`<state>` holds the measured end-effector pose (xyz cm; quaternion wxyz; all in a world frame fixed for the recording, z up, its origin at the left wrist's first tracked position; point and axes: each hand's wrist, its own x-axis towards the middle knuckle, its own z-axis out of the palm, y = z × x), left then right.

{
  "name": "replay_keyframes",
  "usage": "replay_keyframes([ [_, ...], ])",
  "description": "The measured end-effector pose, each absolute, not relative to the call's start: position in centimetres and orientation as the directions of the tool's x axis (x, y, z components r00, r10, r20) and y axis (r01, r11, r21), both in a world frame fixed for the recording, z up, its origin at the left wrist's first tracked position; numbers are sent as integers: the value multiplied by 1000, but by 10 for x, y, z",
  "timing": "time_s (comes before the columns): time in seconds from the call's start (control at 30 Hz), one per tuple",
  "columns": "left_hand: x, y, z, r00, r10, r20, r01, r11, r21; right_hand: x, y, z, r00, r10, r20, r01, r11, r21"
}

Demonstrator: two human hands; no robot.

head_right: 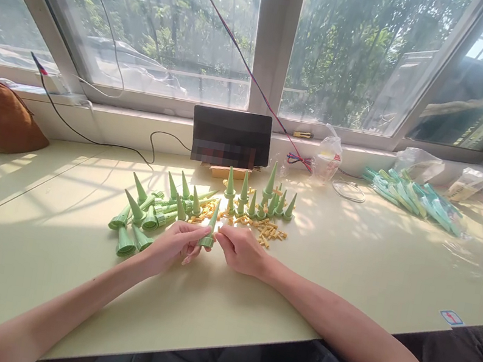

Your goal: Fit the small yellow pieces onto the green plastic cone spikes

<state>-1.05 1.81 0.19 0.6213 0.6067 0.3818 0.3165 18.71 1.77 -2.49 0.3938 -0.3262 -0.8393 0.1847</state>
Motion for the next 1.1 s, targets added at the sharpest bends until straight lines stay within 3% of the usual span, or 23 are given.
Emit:
replay_keyframes([
  [0.17, -6, 13, 3, 413, 909, 64, 234, -173, 957, 187, 19, -25, -405, 753, 519, 397, 655, -643],
  [0.6, -5, 13, 2, 453, 874, 177, 296, -335, 895, 188, 19, -25, -360, 799, 482, 331, 592, -735],
  [0.7, -5, 15, -4, 446, 841, 306, 339, -475, 812, 186, 15, -23, -351, 854, 384, 230, 476, -849],
  [0.77, -5, 16, -7, 454, 806, 379, 392, -563, 728, 185, 13, -20, -373, 894, 248, 94, 302, -948],
  [0.87, -5, 17, -9, 454, 778, 434, 439, -619, 651, 184, 14, -18, -450, 887, 103, -51, 90, -995],
  [1.1, -2, 14, -6, 434, 822, 368, 435, -549, 714, 183, 18, -20, -445, 893, 64, -79, 32, -996],
])
